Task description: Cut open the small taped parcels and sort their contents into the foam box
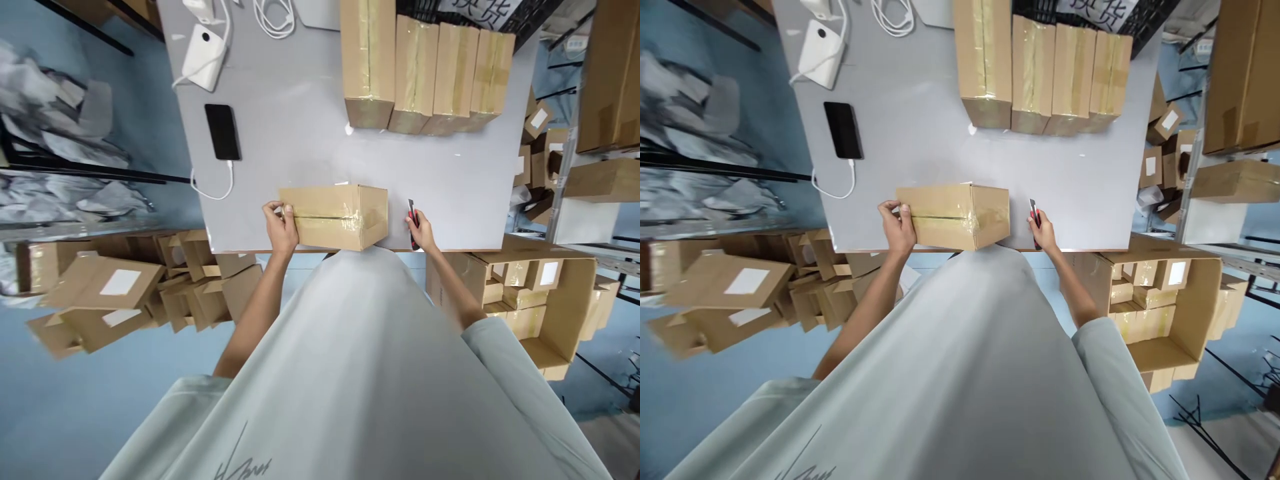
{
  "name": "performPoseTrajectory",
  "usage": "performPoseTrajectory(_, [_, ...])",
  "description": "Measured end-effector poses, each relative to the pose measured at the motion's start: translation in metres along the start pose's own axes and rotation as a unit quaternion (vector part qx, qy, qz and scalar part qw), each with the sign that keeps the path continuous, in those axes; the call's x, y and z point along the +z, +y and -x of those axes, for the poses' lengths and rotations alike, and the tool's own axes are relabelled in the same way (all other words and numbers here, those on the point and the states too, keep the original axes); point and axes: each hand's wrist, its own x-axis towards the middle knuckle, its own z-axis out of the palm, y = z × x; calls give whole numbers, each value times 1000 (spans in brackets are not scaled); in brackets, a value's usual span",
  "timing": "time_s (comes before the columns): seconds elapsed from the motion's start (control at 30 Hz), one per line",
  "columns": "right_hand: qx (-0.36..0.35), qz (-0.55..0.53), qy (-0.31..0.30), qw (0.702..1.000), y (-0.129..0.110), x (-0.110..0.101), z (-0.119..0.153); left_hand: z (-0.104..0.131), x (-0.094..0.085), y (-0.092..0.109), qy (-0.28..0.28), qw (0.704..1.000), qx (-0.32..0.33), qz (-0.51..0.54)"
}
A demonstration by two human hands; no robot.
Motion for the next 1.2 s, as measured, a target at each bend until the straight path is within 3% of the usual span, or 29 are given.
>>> performPoseTrajectory(0.13, [-37, -88, -30, 995, -33, 55, 6, -9, -11, -22, 1, 1000, -19, 1])
performPoseTrajectory(0.23, [-71, -79, 0, 994, -61, 65, 13, -11, -7, -29, 8, 1000, -28, 8])
performPoseTrajectory(0.33, [-95, -41, 42, 994, -81, 47, 24, -8, 11, -28, 10, 999, -32, 31])
performPoseTrajectory(0.43, [-109, 22, 92, 989, -94, 13, 38, -1, 46, -19, -26, 998, -16, 57])
performPoseTrajectory(0.57, [-120, 113, 150, 975, -104, -25, 51, 5, 96, 4, -183, 980, -23, 74])
performPoseTrajectory(0.67, [-118, 171, 178, 962, -107, -32, 54, 1, 107, 22, -293, 952, -47, 80])
performPoseTrajectory(0.77, [-106, 222, 197, 949, -109, -20, 57, -10, 83, 43, -270, 955, -26, 123])
performPoseTrajectory(0.87, [-105, 254, 188, 943, -116, 0, 64, -24, 36, 74, -214, 958, 25, 191])
performPoseTrajectory(1.0, [-95, 295, 181, 933, -130, 22, 72, -40, -17, 118, -228, 946, 90, 214])
performPoseTrajectory(1.1, [-83, 319, 185, 926, -137, 25, 74, -49, -29, 133, -252, 940, 92, 210])
performPoseTrajectory(1.2, [-78, 326, 171, 926, -146, 20, 76, -53, -28, 131, -272, 936, 85, 207])
